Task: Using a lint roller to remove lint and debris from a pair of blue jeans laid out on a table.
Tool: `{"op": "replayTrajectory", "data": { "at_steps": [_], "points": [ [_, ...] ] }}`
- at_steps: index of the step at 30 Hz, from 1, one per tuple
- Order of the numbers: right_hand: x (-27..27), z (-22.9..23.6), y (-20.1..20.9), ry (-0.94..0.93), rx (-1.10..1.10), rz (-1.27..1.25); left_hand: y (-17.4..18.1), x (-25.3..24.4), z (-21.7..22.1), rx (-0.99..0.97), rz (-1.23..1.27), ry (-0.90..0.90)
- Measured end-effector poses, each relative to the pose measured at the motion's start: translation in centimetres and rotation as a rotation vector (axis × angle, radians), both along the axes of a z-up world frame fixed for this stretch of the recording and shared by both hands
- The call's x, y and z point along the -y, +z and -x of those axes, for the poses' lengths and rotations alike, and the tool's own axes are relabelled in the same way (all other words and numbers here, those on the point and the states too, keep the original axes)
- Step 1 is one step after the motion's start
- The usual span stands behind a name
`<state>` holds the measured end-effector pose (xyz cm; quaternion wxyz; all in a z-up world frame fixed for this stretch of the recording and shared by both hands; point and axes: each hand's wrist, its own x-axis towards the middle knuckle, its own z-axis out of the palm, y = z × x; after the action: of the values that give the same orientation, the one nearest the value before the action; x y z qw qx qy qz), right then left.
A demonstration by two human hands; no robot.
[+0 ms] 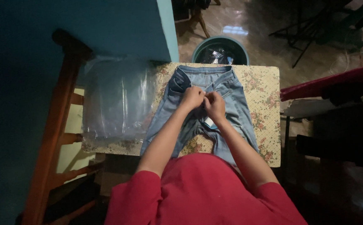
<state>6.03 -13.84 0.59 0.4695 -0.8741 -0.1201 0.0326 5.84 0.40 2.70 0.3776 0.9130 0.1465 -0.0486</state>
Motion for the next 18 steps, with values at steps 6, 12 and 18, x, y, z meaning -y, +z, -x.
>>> {"op": "replayTrajectory", "data": {
  "at_steps": [6, 12, 18],
  "points": [
    [0.5, -0.8, -1.3, -0.002, 0.018, -0.032, 0.2, -0.1, 0.5, 0.197, 0.064, 0.060],
    [0.0, -0.1, -0.7, -0.006, 0.078, -0.032, 7.2, 1.6, 2.8, 0.149, -0.121, 0.055],
    [0.0, -0.5, -2.3, 0.019, 0.219, -0.032, 4.8, 1.1, 1.2, -0.004, 0.011, 0.085]
  ]
}}
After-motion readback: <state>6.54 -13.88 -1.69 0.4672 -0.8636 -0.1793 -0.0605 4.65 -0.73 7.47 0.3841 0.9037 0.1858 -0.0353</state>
